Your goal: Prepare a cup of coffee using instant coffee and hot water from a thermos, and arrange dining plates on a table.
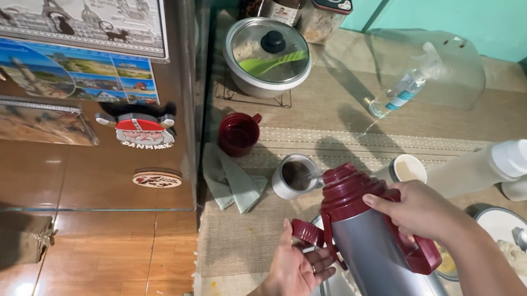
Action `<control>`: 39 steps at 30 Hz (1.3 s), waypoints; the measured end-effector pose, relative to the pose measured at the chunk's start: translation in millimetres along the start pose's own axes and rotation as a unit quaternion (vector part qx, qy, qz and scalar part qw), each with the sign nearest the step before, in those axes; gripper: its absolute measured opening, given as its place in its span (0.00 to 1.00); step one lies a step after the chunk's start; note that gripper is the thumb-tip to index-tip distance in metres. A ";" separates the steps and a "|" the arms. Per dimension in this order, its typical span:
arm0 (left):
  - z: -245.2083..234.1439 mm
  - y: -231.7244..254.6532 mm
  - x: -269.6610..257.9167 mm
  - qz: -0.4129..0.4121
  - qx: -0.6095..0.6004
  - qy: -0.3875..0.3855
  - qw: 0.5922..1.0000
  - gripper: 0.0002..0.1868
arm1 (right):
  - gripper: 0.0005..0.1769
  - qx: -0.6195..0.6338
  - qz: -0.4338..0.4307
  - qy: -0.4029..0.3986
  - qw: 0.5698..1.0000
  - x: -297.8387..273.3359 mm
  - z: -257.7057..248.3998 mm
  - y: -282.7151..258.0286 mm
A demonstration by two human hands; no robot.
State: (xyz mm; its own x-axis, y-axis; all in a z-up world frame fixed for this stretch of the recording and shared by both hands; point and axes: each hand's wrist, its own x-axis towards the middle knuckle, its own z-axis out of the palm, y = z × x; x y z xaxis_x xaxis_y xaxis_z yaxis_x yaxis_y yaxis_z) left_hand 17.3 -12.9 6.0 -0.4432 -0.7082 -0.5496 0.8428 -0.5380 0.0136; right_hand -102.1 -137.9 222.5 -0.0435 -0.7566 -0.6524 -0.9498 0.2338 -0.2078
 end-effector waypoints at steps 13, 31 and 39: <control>-0.1 2.9 -3.4 0.011 0.011 -0.004 1.000 0.50 | 0.33 0.031 0.013 0.037 0.999 -10.1 2.9 9.7; -2.2 0.0 -8.3 -0.003 -0.015 0.001 1.000 0.51 | 0.24 0.000 0.000 0.003 1.000 3.2 4.5 0.4; -3.8 -0.4 -3.0 -0.002 -0.019 0.002 1.000 0.50 | 0.25 0.002 0.014 0.004 1.000 1.3 2.7 1.4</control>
State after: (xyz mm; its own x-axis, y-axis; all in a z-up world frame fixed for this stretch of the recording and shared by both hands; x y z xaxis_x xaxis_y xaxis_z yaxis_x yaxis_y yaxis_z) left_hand 19.5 -8.8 4.4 -0.4464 -0.7041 -0.5522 0.8517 -0.5236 -0.0207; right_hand -102.6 -136.9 219.4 -0.0718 -0.7547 -0.6522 -0.9470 0.2568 -0.1930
